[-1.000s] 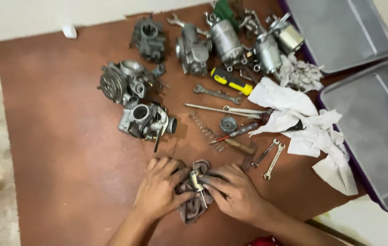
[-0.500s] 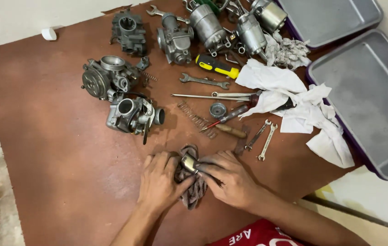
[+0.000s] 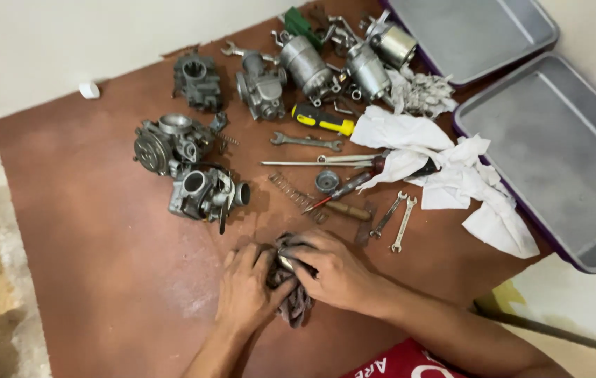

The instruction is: Cleaning carburetor components with a rag on a workbench.

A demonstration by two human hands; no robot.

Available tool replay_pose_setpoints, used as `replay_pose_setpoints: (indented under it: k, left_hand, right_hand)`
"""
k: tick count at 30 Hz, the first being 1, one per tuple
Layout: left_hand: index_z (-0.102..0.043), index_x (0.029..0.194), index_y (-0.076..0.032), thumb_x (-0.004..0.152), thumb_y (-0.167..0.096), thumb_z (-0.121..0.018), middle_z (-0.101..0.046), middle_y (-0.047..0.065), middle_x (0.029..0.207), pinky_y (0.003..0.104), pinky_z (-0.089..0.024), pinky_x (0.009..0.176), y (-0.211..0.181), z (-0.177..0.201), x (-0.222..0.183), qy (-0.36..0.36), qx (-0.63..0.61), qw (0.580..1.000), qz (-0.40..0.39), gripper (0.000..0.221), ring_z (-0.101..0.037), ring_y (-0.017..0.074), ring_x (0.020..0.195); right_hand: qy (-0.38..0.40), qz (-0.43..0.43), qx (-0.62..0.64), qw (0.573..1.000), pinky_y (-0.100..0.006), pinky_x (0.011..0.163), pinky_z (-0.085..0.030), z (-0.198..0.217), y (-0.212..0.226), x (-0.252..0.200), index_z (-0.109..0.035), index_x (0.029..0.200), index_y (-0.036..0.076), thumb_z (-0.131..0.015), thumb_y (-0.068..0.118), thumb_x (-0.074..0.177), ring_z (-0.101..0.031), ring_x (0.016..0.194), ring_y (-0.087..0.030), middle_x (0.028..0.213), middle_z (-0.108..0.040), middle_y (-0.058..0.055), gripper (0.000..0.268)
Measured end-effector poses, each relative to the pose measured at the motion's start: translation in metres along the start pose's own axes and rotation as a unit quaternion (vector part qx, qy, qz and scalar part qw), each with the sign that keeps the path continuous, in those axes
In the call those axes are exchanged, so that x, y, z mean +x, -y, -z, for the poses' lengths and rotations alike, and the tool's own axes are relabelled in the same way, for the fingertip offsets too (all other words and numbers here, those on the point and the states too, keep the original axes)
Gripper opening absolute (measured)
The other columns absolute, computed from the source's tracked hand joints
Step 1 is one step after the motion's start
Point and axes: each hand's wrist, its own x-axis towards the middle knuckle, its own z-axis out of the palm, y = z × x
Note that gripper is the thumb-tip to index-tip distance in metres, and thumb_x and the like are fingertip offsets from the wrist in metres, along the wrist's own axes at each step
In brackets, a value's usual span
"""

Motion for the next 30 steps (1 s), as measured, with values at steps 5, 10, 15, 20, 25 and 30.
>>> replay_pose_setpoints:
  k: [5, 10, 15, 20, 25, 30]
  left_hand:
    - [-0.069, 0.11, -0.011, 0.071, -0.035, -0.083, -0.064, 0.007, 0.102, 0.041, -0.051, 0.081, 0.004, -0.004, -0.001, 0.009, 0.022, 1.0, -0.006, 0.048, -0.059, 0.0324, 0.085]
    - [-0.069, 0.109, -0.01, 0.07, -0.034, -0.084, -0.064, 0.007, 0.104, 0.042, -0.053, 0.079, 0.006, -0.006, -0.001, 0.026, 0.021, 0.999, -0.006, 0.048, -0.061, 0.033, 0.084]
    - [-0.062, 0.099, -0.007, 0.071, -0.036, -0.086, -0.063, 0.011, 0.095, 0.044, -0.049, 0.087, 0.013, -0.007, 0.0, 0.041, 0.013, 0.999, -0.012, 0.047, -0.059, 0.0315, 0.085]
    - [-0.065, 0.097, -0.006, 0.067, -0.035, -0.087, -0.064, 0.009, 0.094, 0.042, -0.049, 0.082, 0.012, -0.006, 0.004, 0.045, 0.008, 0.999, 0.013, 0.047, -0.059, 0.0289, 0.086]
    - [-0.06, 0.119, -0.005, 0.067, -0.038, -0.083, -0.061, 0.012, 0.106, 0.042, -0.043, 0.086, 0.016, -0.007, 0.002, 0.071, 0.02, 0.997, 0.005, 0.065, -0.055, 0.031, 0.089]
    - [-0.065, 0.106, 0.001, 0.067, -0.048, -0.081, -0.06, 0.016, 0.107, 0.042, -0.042, 0.088, 0.019, -0.005, 0.005, 0.089, 0.034, 0.995, -0.02, 0.065, -0.055, 0.0297, 0.09]
  right_hand:
    - [0.018, -0.004, -0.02, 1.0, -0.034, 0.082, -0.055, 0.005, 0.001, -0.009, -0.076, 0.101, 0.0, -0.069, 0.0, 0.08, -0.066, 0.091, -0.029, 0.108, -0.069, -0.011, 0.022]
    - [-0.004, -0.003, -0.01, 1.0, -0.034, 0.078, -0.056, -0.001, -0.001, -0.008, -0.073, 0.099, -0.003, -0.069, -0.002, 0.08, -0.068, 0.087, -0.03, 0.109, -0.069, -0.016, 0.019]
    - [-0.027, 0.001, 0.003, 1.0, -0.032, 0.076, -0.055, 0.005, 0.001, -0.015, -0.071, 0.096, -0.003, -0.069, -0.007, 0.077, -0.066, 0.084, -0.026, 0.102, -0.069, -0.011, 0.019]
    - [-0.005, 0.002, -0.001, 1.0, -0.032, 0.079, -0.055, 0.004, 0.0, -0.011, -0.072, 0.096, -0.004, -0.072, -0.007, 0.076, -0.066, 0.088, -0.025, 0.103, -0.069, -0.011, 0.02]
    - [-0.003, 0.011, -0.017, 1.0, -0.032, 0.076, -0.055, 0.002, 0.007, -0.006, -0.071, 0.096, -0.002, -0.073, -0.006, 0.076, -0.066, 0.086, -0.026, 0.104, -0.07, -0.011, 0.02]
    - [-0.014, 0.007, 0.0, 1.0, -0.031, 0.074, -0.058, -0.006, 0.005, -0.006, -0.073, 0.098, -0.003, -0.076, -0.006, 0.074, -0.07, 0.085, -0.026, 0.106, -0.07, -0.014, 0.024]
